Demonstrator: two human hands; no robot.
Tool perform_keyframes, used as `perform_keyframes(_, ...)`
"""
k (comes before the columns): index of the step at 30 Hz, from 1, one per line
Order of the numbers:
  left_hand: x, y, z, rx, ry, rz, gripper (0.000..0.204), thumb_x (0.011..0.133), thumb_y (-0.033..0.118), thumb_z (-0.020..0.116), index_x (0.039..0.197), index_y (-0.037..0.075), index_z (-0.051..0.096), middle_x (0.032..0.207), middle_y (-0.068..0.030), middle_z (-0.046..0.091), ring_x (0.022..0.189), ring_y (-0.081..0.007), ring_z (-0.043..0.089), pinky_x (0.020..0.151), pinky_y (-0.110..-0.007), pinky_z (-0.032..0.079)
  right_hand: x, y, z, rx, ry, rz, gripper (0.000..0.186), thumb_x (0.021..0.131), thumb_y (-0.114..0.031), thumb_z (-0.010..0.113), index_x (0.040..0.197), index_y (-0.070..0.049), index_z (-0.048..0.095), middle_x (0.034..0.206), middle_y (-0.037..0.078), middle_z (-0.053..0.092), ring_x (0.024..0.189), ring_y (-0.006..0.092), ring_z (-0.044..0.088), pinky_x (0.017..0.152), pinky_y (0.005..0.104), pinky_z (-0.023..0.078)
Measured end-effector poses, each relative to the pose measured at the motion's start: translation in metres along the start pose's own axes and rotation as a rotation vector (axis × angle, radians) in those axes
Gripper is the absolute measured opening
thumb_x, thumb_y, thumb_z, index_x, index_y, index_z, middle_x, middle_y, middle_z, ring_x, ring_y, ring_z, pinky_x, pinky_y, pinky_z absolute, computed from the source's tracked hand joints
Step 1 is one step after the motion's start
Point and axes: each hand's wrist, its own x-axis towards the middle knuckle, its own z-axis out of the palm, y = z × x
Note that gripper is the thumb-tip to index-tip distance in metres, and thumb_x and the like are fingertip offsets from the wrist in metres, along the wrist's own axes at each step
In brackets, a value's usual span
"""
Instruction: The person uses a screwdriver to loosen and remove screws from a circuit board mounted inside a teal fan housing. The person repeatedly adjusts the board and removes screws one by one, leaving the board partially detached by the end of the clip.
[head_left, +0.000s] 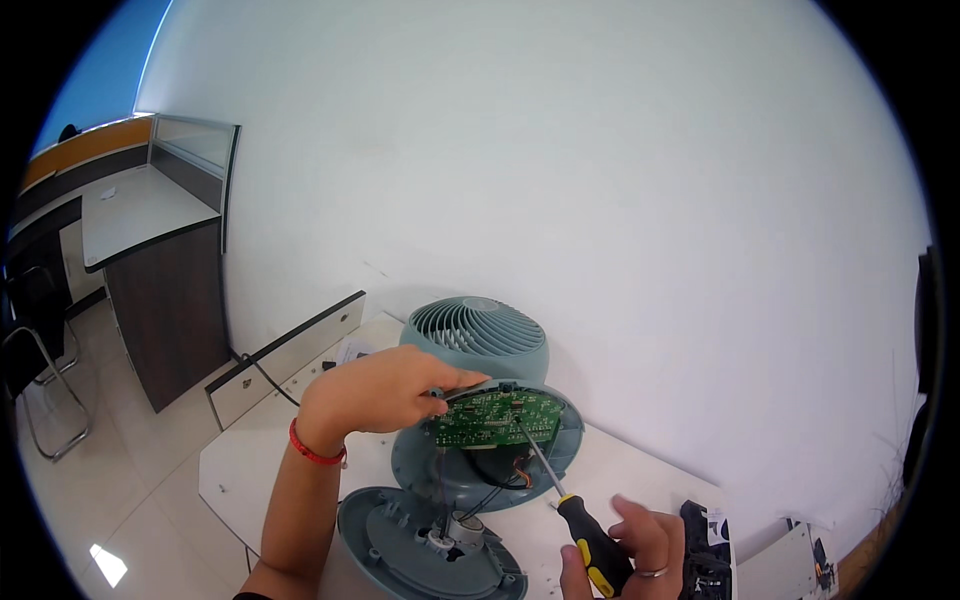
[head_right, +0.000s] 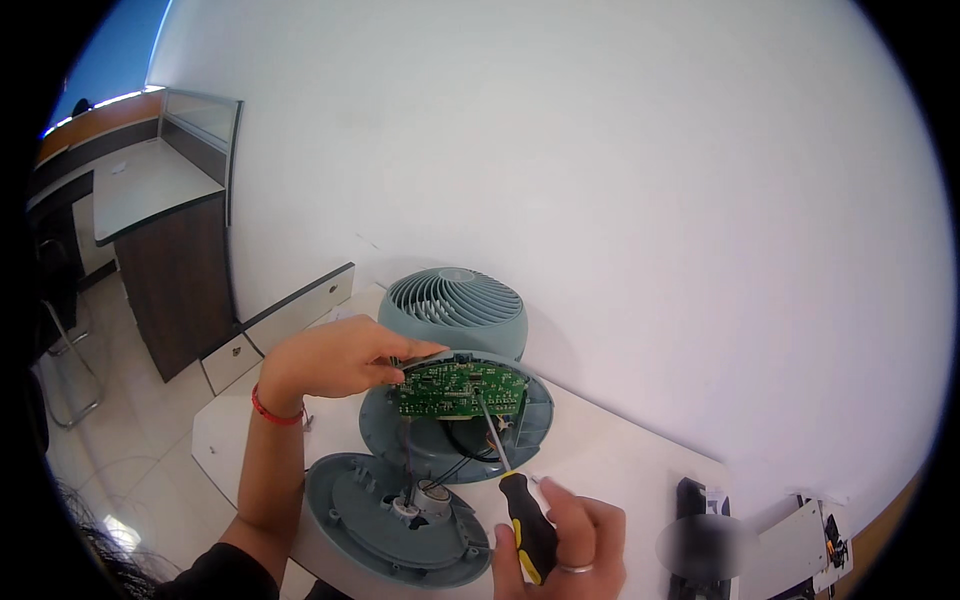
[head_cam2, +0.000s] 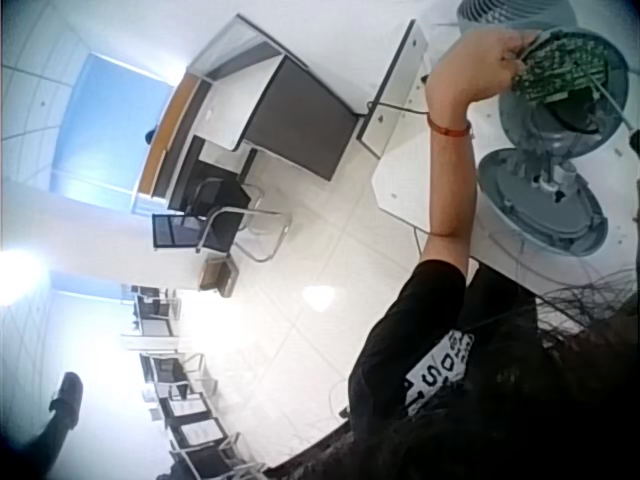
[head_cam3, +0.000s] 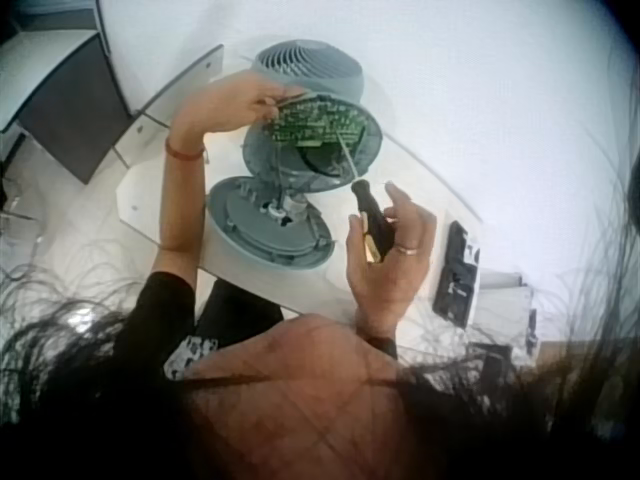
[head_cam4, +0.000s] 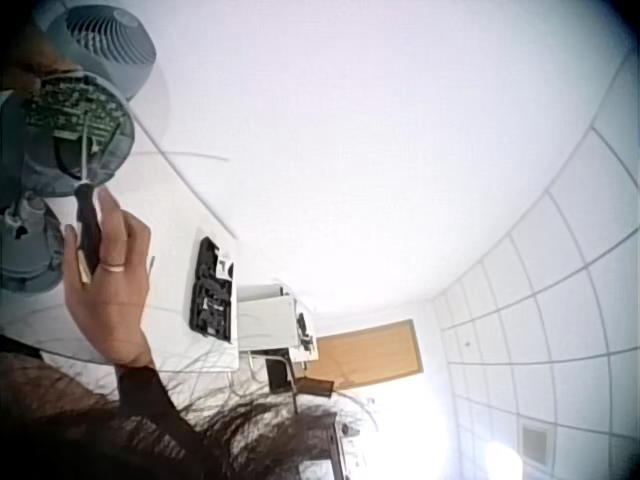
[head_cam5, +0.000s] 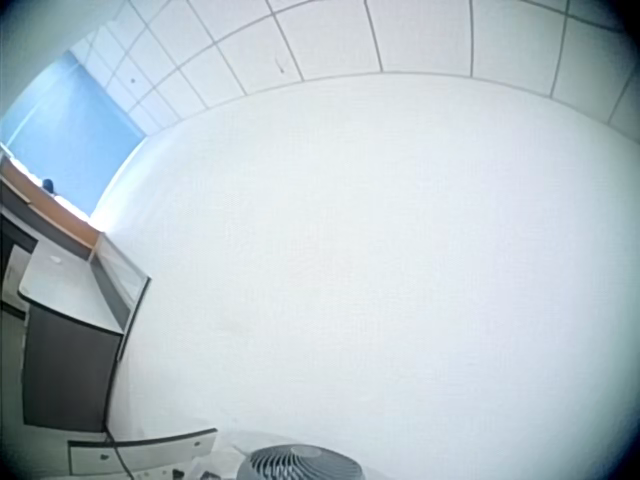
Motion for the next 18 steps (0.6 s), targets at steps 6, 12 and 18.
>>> perform_keyframes(6,-0.001,-0.003,0.0,-0.021,0.003,-0.003,0.054,0.091,0.001,0.062,0.144,0.011,0.061,0.106,-0.022,0.074,0.09,-0.0384,0.069,0.083,-0.041,0.053,-0.007,-0.003,-0.004,-0.134,-0.086,0.355,0.042,0.087,-0.012,0.08,0.127,-0.012,0.068,0.073,0.006,0.062,0.062,0.0251,0.06,0.06,0.0373,0.051)
perform_keyframes(12,-0.001,0.0,-0.001,-0.02,0.0,0.0,0.054,0.091,0.001,0.063,0.144,0.011,0.062,0.106,-0.0217,0.074,0.092,-0.0386,0.069,0.084,-0.041,0.053,0.004,0.007,-0.006,-0.061,-0.003,-0.049,0.04,0.089,-0.014,0.081,0.126,-0.01,0.068,0.064,0.003,0.058,0.053,0.0209,0.056,0.055,0.0339,0.048)
perform_keyframes(18,-0.001,0.001,-0.002,-0.027,-0.006,-0.013,0.054,0.091,0.001,0.063,0.144,0.011,0.061,0.108,-0.0214,0.074,0.092,-0.0385,0.069,0.084,-0.04,0.054,-0.002,-0.004,-0.008,-0.06,-0.15,0.479,0.046,0.08,-0.006,0.085,0.123,-0.009,0.069,0.085,0.008,0.06,0.07,0.02,0.06,0.063,0.0335,0.05)
